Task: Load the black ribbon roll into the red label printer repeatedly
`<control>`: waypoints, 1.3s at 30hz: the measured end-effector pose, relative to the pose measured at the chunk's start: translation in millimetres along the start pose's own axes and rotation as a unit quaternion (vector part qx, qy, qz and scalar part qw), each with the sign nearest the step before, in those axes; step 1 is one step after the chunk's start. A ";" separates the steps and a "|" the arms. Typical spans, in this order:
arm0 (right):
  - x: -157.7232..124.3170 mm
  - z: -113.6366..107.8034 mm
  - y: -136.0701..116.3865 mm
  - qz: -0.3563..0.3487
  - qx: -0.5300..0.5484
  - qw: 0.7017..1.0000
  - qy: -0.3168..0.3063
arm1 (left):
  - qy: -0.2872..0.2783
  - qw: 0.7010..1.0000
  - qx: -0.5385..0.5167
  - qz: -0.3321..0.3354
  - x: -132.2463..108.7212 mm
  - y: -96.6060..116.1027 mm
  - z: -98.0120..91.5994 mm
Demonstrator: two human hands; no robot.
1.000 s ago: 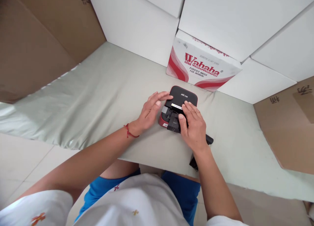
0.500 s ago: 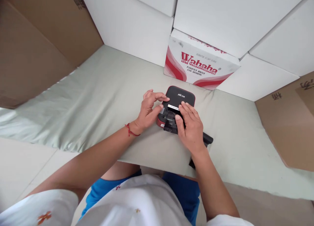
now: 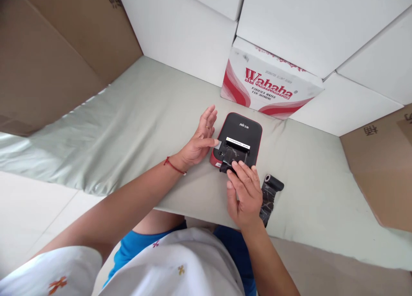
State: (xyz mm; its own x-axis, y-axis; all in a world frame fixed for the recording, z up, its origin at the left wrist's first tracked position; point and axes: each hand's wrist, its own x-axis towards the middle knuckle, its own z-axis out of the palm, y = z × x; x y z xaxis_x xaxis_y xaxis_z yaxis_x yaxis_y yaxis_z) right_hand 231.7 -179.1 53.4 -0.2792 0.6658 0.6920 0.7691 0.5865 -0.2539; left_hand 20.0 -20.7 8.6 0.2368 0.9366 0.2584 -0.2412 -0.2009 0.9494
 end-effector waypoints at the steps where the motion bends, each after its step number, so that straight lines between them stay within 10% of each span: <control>1: 0.4 -0.3 -0.3 0.001 -0.003 1.000 -0.001 | -0.001 1.000 -0.004 -0.004 0.2 -0.4 -0.7; 12: 13.7 -11.6 1.1 0.001 0.022 1.000 -0.012 | -0.035 0.999 0.000 0.028 0.7 -6.3 -0.8; 18: 74.4 -44.0 19.2 0.206 0.110 0.972 -0.007 | -0.046 0.997 -0.054 -0.014 2.4 -13.9 2.2; 25: 164.8 -8.9 65.1 0.144 -0.095 0.920 -0.351 | -0.046 0.995 -0.090 -0.003 8.5 -23.5 5.9; 29: 177.6 23.7 83.0 0.098 -0.211 0.863 -0.449 | -0.047 0.992 -0.114 -0.012 8.0 -19.7 7.9; 34: 178.9 30.1 89.3 0.080 -0.196 0.866 -0.453 | -0.037 0.991 -0.129 -0.018 6.7 -13.3 11.3; 39: 176.5 -31.0 66.9 0.153 -0.113 0.906 -0.379 | -0.044 0.989 -0.140 -0.020 6.5 -12.4 11.6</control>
State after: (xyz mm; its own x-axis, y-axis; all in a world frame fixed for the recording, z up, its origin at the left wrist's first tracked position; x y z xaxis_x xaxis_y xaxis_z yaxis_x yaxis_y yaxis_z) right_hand 251.7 -36.8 179.5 -0.2828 0.9564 -0.0725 0.9509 0.2696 -0.1518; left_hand 35.5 -15.4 0.6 0.3291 0.9111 0.2482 -0.4785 -0.0657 0.8756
